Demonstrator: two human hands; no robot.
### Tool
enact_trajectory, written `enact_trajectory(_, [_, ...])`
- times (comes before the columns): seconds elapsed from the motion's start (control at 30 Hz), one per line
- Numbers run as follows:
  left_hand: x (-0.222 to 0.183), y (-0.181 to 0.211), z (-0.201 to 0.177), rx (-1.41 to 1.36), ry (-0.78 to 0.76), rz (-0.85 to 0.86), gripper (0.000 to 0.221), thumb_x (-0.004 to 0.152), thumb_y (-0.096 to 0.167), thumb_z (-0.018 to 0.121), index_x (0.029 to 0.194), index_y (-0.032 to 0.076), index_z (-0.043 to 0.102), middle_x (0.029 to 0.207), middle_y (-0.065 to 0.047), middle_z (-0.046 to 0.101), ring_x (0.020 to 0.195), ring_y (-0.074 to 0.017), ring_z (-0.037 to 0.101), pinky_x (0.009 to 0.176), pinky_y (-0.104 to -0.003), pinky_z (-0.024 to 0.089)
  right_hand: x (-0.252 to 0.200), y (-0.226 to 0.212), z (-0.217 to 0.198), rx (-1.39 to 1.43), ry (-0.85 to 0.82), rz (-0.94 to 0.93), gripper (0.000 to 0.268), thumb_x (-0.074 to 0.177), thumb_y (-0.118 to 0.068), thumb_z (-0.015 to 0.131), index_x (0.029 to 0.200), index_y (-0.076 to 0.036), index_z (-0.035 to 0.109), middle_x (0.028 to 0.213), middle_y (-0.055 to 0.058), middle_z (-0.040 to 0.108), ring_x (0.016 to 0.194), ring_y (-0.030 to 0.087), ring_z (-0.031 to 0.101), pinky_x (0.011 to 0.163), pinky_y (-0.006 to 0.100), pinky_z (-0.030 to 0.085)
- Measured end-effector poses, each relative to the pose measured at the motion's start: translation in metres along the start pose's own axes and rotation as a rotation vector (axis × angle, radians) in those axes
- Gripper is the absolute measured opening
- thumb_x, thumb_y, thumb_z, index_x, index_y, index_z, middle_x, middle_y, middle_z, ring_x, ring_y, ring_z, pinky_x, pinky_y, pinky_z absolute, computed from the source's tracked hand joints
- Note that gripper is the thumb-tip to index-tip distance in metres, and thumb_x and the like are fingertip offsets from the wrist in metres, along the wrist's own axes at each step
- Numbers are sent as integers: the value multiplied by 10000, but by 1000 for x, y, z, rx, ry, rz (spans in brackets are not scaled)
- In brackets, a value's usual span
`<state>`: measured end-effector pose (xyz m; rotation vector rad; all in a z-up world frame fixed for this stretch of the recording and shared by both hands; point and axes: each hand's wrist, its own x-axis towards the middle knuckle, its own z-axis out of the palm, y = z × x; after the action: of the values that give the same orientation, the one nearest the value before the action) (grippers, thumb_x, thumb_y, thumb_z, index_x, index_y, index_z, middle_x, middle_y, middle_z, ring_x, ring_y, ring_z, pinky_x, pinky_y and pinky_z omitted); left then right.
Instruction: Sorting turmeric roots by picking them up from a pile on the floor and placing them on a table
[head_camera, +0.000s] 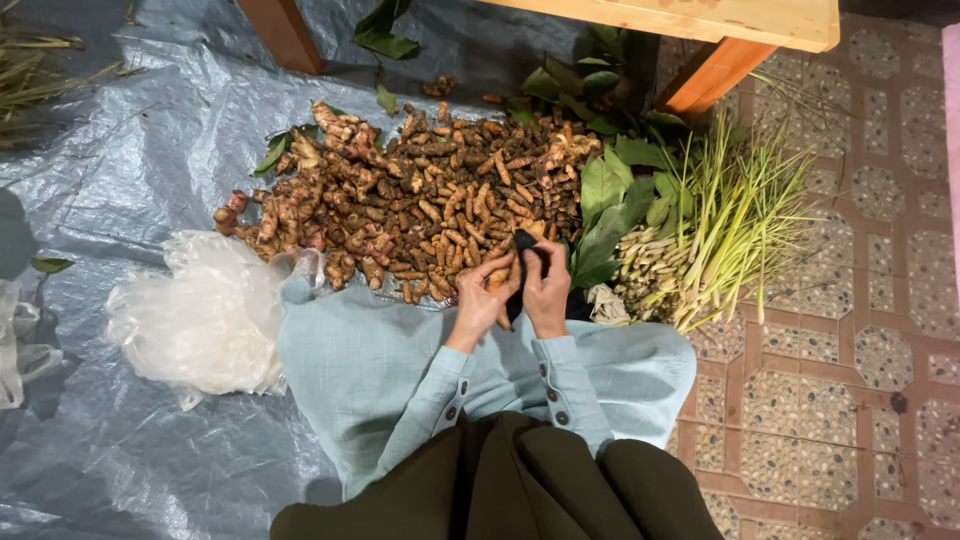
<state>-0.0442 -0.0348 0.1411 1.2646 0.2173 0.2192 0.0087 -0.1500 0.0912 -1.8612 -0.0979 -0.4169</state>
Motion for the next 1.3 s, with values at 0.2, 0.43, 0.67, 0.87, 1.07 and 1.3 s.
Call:
enact_trajectory(0.2, [17,-60,-7,-132,-7,-171,533,673,20,938,1175,58,765,1036,-137,742,895,-156,685,807,-271,594,4,27,5,-73,129,5,128,1071,-157,570,1173,-82,582,883,187,674,813,282,671,740,444,543])
enact_trajectory(0.43, [20,-61,-4,-359,-51,-299,539,718,-50,888,1224,19,716,1100,-154,726,922,-198,736,852,-329,624,7,90,3,82,192,118,128,1075,-150,566,1181,-82,549,867,119,658,813,178,649,780,351,547])
enact_trajectory(0.67, [38,-69,-17,-520,-19,-347,631,878,-29,750,1451,-41,486,1300,-207,584,1078,-257,671,979,-411,565,9,-6,-11,309,-20,237,268,1049,-72,530,1314,-81,569,1049,124,662,935,226,610,843,376,475])
enact_trajectory(0.87, [57,-102,-14,-560,57,-363,494,964,56,677,1433,67,523,1287,-143,582,1113,-228,655,994,-367,556,1,-6,5,79,-248,-2,434,936,-157,763,1338,-57,635,1240,161,624,1246,329,578,1103,483,408])
enact_trajectory(1.07, [70,-58,11,-436,134,-400,664,1034,316,631,1573,82,323,1554,-214,346,1417,-329,405,1189,-452,337,-1,23,10,83,-248,84,364,944,-222,752,1270,-94,655,1241,135,669,1273,276,582,1129,449,390])
enact_trajectory(1.3, [102,-64,33,-583,220,-403,467,1056,335,565,1480,165,469,1451,-122,502,1308,-270,523,1116,-442,433,7,11,-15,41,-179,114,317,849,-212,853,1134,-108,761,1097,76,711,1104,226,680,1001,384,513])
